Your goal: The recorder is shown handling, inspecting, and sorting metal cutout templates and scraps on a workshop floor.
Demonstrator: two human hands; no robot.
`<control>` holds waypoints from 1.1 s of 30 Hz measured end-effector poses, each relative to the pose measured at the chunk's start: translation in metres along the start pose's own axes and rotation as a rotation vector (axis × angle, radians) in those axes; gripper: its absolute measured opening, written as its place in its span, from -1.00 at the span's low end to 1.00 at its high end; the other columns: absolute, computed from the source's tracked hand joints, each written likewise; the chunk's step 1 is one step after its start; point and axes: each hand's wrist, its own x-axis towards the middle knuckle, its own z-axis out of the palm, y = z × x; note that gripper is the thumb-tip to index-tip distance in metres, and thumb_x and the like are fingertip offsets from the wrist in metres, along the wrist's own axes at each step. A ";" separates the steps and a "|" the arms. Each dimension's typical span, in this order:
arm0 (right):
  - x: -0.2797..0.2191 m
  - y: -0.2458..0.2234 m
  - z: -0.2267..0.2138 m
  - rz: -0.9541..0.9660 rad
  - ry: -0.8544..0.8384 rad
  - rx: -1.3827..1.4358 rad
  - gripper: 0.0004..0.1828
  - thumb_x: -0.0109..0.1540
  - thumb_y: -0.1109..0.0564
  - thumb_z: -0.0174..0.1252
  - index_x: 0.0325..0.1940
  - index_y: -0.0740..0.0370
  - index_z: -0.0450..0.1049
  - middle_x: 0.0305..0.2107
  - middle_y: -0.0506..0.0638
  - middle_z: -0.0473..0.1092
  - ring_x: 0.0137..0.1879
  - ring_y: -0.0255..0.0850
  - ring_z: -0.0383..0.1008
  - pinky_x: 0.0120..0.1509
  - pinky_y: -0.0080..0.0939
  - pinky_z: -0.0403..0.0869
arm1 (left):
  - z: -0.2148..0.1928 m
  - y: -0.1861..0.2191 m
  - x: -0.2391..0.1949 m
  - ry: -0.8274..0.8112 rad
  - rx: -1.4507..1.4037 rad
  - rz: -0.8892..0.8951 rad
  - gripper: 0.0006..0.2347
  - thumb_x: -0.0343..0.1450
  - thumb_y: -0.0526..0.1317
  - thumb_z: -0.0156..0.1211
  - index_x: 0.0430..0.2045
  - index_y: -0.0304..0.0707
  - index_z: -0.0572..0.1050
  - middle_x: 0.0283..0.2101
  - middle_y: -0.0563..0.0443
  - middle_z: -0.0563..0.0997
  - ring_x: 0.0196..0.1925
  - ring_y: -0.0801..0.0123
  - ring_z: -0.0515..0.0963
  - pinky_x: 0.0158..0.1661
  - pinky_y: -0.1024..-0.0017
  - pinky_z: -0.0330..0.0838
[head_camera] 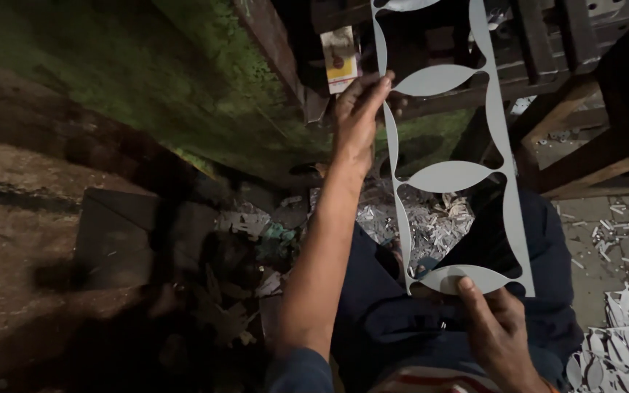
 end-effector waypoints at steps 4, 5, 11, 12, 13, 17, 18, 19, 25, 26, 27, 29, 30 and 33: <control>-0.001 -0.026 0.001 -0.143 0.005 -0.156 -0.71 0.36 0.09 0.13 -0.11 0.43 0.56 -0.51 -0.05 0.46 -0.50 -0.43 0.29 -0.51 -0.37 0.22 | 0.015 0.024 0.000 -0.020 -0.030 0.049 -0.83 0.41 -0.21 0.37 -0.20 -0.27 0.62 -0.12 -0.09 0.70 -0.29 0.25 0.70 -0.28 0.26 0.63; -0.001 -0.026 0.000 -0.153 0.010 -0.173 -0.72 0.35 0.09 0.13 -0.14 0.41 0.56 -0.55 -0.07 0.44 -0.52 -0.44 0.27 -0.53 -0.37 0.20 | 0.021 0.034 -0.002 -0.030 -0.044 0.081 -0.83 0.42 -0.21 0.36 -0.19 -0.27 0.61 -0.12 -0.09 0.70 -0.29 0.26 0.70 -0.28 0.27 0.62; -0.016 0.063 -0.041 -0.054 0.029 -0.183 -0.73 0.34 0.10 0.22 -0.32 0.38 0.54 -0.68 -0.08 0.32 -0.56 -0.40 0.17 -0.52 -0.29 0.14 | 0.023 0.032 -0.039 -0.010 -0.033 0.133 -0.85 0.47 -0.24 0.30 -0.15 -0.28 0.60 -0.12 -0.12 0.69 -0.26 0.25 0.70 -0.27 0.26 0.62; -0.020 0.090 -0.055 0.017 0.031 -0.215 -0.72 0.33 0.09 0.25 -0.32 0.40 0.53 -0.68 -0.03 0.28 -0.55 -0.35 0.15 -0.49 -0.23 0.14 | 0.021 0.025 -0.047 0.005 -0.023 0.117 -0.86 0.48 -0.25 0.29 -0.15 -0.29 0.60 -0.12 -0.12 0.69 -0.26 0.26 0.69 -0.27 0.25 0.63; -0.016 0.096 -0.062 0.018 0.033 -0.213 -0.72 0.33 0.09 0.25 -0.32 0.40 0.53 -0.68 -0.03 0.28 -0.55 -0.35 0.15 -0.49 -0.23 0.14 | 0.023 0.018 -0.056 0.003 -0.022 0.116 -0.86 0.48 -0.25 0.29 -0.15 -0.29 0.60 -0.12 -0.12 0.69 -0.26 0.26 0.69 -0.27 0.25 0.63; -0.020 0.102 -0.100 0.443 0.064 -0.325 -0.64 0.31 -0.02 0.23 -0.14 0.41 0.55 -0.34 0.17 0.42 -0.18 -0.16 0.35 -0.08 -0.17 0.30 | 0.038 -0.016 -0.103 0.020 0.023 0.080 -0.83 0.50 -0.24 0.26 -0.07 -0.29 0.58 -0.15 -0.12 0.68 -0.24 0.29 0.68 -0.22 0.27 0.64; -0.017 0.100 -0.108 0.520 0.054 -0.350 -0.60 0.30 -0.07 0.20 -0.04 0.36 0.58 -0.17 0.19 0.48 0.00 -0.13 0.44 0.11 -0.19 0.35 | 0.043 -0.022 -0.113 0.031 0.037 0.077 -0.81 0.51 -0.24 0.24 -0.04 -0.29 0.58 -0.17 -0.12 0.68 -0.24 0.31 0.68 -0.21 0.29 0.65; -0.012 0.105 -0.119 0.517 0.059 -0.348 -0.60 0.30 -0.07 0.20 -0.04 0.36 0.58 -0.17 0.19 0.48 0.00 -0.13 0.44 0.11 -0.19 0.35 | 0.049 -0.024 -0.125 0.025 0.035 0.078 -0.81 0.51 -0.24 0.24 -0.04 -0.29 0.58 -0.17 -0.12 0.68 -0.24 0.31 0.68 -0.21 0.29 0.65; -0.007 0.173 -0.251 0.637 -0.034 -0.304 -0.52 0.33 -0.04 0.11 0.21 0.33 0.49 0.05 0.26 0.50 0.21 -0.01 0.50 0.28 -0.05 0.39 | 0.086 -0.052 -0.202 0.004 0.040 0.117 -0.86 0.58 -0.33 0.15 -0.04 -0.39 0.51 -0.17 -0.04 0.63 -0.21 0.41 0.65 -0.14 0.38 0.62; -0.010 0.190 -0.275 0.648 -0.043 -0.268 -0.52 0.33 -0.03 0.11 0.22 0.34 0.47 0.04 0.28 0.50 0.20 0.01 0.51 0.27 -0.01 0.41 | 0.091 -0.063 -0.212 -0.029 0.024 0.100 -0.88 0.59 -0.34 0.13 -0.04 -0.39 0.49 -0.19 -0.04 0.62 -0.20 0.41 0.65 -0.13 0.39 0.61; -0.015 0.207 -0.300 0.657 -0.052 -0.231 -0.52 0.34 -0.01 0.10 0.23 0.36 0.45 0.03 0.30 0.51 0.19 0.04 0.52 0.26 0.03 0.43 | 0.097 -0.075 -0.223 -0.062 0.008 0.083 -0.89 0.61 -0.34 0.11 -0.04 -0.40 0.47 -0.21 -0.04 0.62 -0.19 0.42 0.65 -0.11 0.41 0.60; -0.032 0.227 -0.313 0.687 -0.055 -0.152 -0.52 0.35 0.03 0.09 0.25 0.39 0.40 0.02 0.34 0.52 0.17 0.09 0.55 0.23 0.10 0.47 | 0.118 -0.077 -0.251 -0.058 0.001 0.050 -0.91 0.60 -0.35 0.12 -0.07 -0.39 0.45 -0.22 0.00 0.59 -0.20 0.44 0.65 -0.13 0.45 0.57; -0.036 0.234 -0.323 0.697 -0.051 -0.110 -0.52 0.35 0.04 0.09 0.26 0.41 0.38 0.01 0.36 0.52 0.17 0.12 0.57 0.22 0.13 0.50 | 0.129 -0.078 -0.265 -0.047 -0.008 0.024 -0.92 0.59 -0.36 0.13 -0.10 -0.39 0.43 -0.23 0.04 0.57 -0.20 0.46 0.65 -0.16 0.48 0.54; -0.052 0.216 -0.323 0.741 -0.045 -0.024 -0.51 0.32 0.04 0.12 0.27 0.36 0.37 -0.01 0.31 0.53 0.13 0.11 0.61 0.19 0.15 0.54 | 0.139 -0.082 -0.310 -0.136 0.072 0.013 -0.91 0.63 -0.38 0.14 -0.06 -0.45 0.42 -0.19 -0.05 0.62 -0.19 0.50 0.53 -0.12 0.51 0.44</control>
